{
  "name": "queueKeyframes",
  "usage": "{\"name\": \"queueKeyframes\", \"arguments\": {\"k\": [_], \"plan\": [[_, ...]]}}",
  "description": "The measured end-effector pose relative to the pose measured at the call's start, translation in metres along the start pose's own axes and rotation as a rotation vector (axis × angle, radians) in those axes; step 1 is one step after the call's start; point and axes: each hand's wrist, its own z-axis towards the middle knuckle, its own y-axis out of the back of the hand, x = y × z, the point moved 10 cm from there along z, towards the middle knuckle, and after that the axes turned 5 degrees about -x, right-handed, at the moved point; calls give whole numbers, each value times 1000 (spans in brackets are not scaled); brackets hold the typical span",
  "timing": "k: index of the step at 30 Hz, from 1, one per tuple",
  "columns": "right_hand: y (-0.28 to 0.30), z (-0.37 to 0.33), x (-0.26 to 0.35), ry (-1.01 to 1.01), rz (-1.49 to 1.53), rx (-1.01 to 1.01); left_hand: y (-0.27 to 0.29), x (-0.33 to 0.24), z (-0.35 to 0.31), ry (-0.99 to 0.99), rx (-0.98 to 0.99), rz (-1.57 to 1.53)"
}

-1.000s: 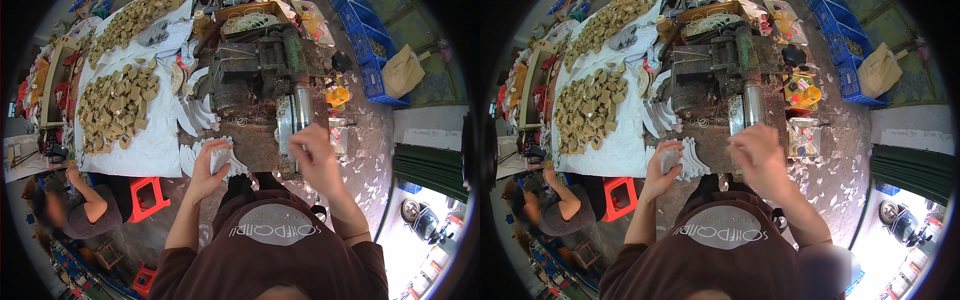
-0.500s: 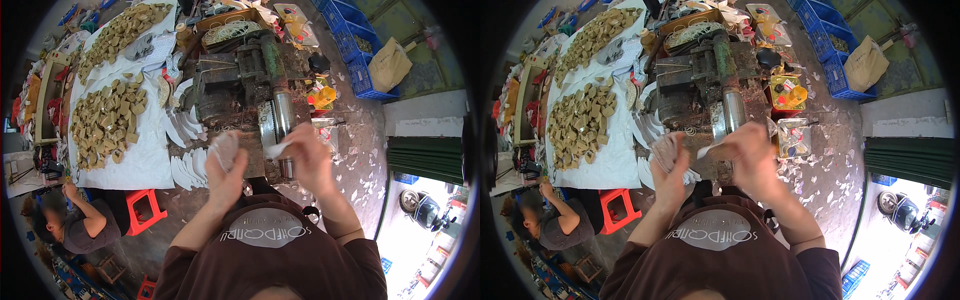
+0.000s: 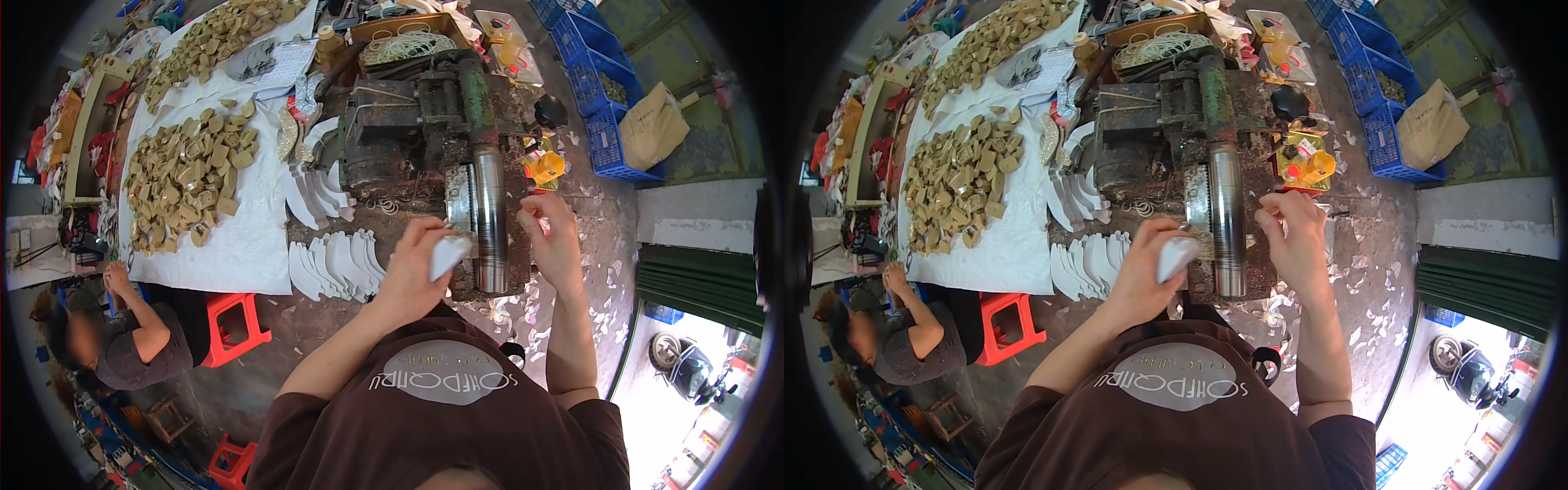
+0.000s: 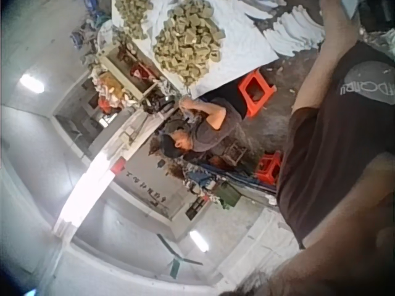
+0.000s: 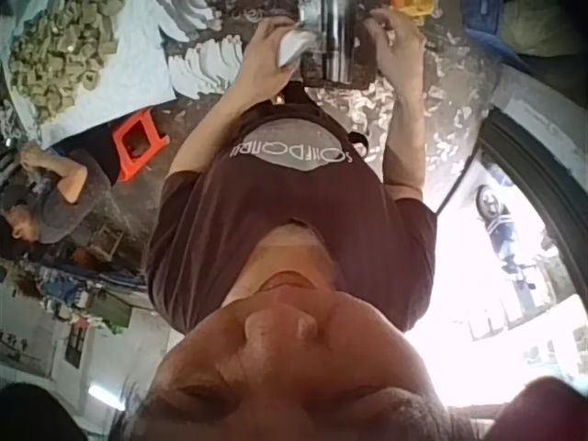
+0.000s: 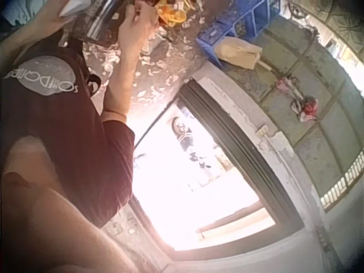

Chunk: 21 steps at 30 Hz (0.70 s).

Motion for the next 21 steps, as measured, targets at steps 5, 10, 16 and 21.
{"name": "queueKeyframes", "arguments": {"k": [5, 10, 16, 21], "plan": [[2, -1, 21, 32, 126, -12, 92, 60, -31, 3, -346, 158], [-6, -4, 49, 109, 172, 4, 80, 119, -77, 10, 28, 728], [-36, -19, 95, 267, 248, 132, 67, 92, -58, 140, -13, 71], [-55, -27, 125, 239, 288, 56, 43, -1, -17, -32, 7, -990]]}}
